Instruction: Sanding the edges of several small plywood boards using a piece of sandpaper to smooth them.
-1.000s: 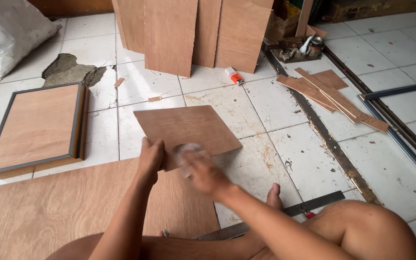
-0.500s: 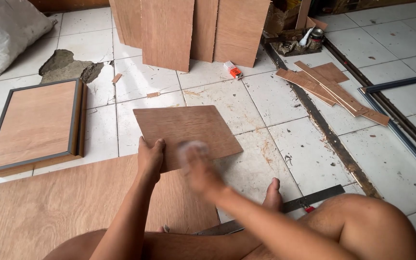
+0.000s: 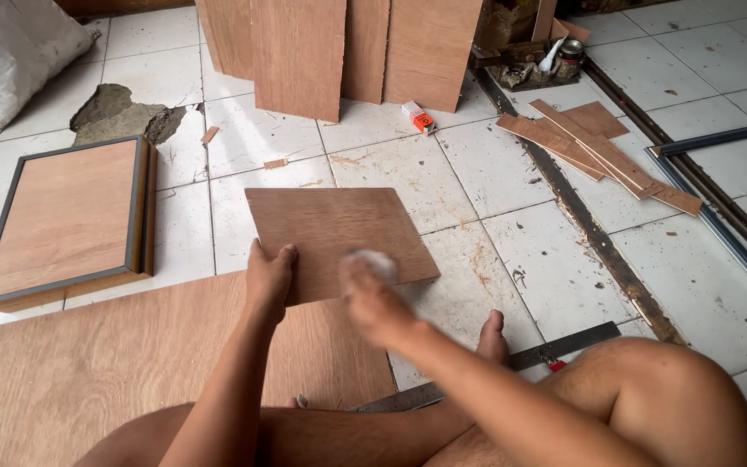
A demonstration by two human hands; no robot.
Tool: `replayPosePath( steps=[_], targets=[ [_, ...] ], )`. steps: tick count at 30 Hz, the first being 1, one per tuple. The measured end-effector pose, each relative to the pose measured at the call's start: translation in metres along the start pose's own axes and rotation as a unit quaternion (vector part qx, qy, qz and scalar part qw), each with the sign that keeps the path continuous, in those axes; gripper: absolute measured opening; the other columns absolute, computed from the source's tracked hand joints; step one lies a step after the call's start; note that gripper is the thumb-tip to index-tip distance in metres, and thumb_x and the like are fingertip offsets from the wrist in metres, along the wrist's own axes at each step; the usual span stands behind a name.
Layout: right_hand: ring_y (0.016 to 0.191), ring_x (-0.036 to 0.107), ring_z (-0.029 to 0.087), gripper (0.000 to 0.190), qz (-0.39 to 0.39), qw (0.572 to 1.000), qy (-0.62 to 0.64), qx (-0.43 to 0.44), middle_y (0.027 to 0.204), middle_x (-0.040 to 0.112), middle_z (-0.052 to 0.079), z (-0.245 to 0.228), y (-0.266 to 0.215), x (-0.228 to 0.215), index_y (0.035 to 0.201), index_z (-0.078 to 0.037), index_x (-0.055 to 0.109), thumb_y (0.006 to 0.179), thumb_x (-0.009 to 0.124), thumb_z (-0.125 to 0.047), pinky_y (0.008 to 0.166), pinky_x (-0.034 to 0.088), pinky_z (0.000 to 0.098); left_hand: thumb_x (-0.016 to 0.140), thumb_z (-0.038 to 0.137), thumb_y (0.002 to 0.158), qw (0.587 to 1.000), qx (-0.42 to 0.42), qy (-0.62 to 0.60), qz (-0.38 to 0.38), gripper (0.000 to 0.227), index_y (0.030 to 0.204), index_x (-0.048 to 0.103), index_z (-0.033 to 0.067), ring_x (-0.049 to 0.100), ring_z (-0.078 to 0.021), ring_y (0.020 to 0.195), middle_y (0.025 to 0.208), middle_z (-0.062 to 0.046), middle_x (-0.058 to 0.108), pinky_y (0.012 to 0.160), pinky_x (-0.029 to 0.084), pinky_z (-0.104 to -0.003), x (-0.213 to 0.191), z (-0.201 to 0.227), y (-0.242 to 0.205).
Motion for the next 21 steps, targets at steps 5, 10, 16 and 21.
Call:
replayPosePath(
  steps=[5, 10, 16, 21],
  targets=[
    [0.123, 0.031, 0.041, 0.046, -0.039, 0.989, 0.079, 0.120, 0.127, 0.037, 0.031, -0.010, 0.012, -0.030, 0.125, 0.009, 0.036, 0.079, 0.044, 0.004, 0.104, 0.024, 0.0477, 0.054, 0.018, 0.083, 1.000, 0.006, -0.015, -0.011, 0.041, 0.117, 0.040, 0.0009, 0.045, -0.0471, 0.109, 0.110, -0.029, 0.047, 0.080, 0.039, -0.063, 0.002, 0.000, -0.009],
    [0.130, 0.021, 0.038, 0.047, -0.099, 0.937, 0.064, 0.330, 0.136, 0.029, 0.026, 0.105, -0.035, 0.023, 0.127, 0.005, 0.032, 0.081, 0.036, 0.000, 0.106, 0.015, 0.0496, 0.056, 0.017, 0.082, 1.000, 0.019, -0.016, -0.017, 0.039, 0.114, 0.042, 0.0009, 0.047, -0.0456, 0.108, 0.107, -0.028, 0.049, 0.082, 0.040, -0.061, 0.006, 0.006, -0.012],
    [0.122, 0.032, 0.042, 0.050, -0.033, 0.990, 0.071, 0.120, 0.127, 0.038, 0.031, -0.034, 0.018, -0.045, 0.125, 0.010, 0.036, 0.075, 0.041, 0.008, 0.100, 0.025, 0.0531, 0.059, 0.019, 0.080, 0.999, 0.034, 0.023, -0.023, 0.041, 0.112, 0.041, 0.0006, 0.048, -0.0464, 0.107, 0.106, -0.028, 0.050, 0.082, 0.041, -0.059, 0.007, 0.010, -0.015],
    [0.128, 0.032, 0.028, 0.041, -0.109, 0.969, -0.151, 0.164, 0.131, 0.041, 0.018, 0.066, -0.003, 0.015, 0.122, 0.000, 0.046, 0.082, 0.045, -0.008, 0.104, 0.022, 0.0467, 0.059, 0.019, 0.080, 0.999, 0.025, 0.028, -0.014, 0.040, 0.112, 0.042, 0.0025, 0.047, -0.0439, 0.109, 0.108, -0.026, 0.051, 0.086, 0.040, -0.056, -0.006, 0.015, -0.018]
  ],
)
Point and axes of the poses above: each hand's wrist, its own y-axis towards the middle knuckle, its own x-axis out of the palm, z = x × y, the point moved 4 cm from there along y, towards the middle knuckle
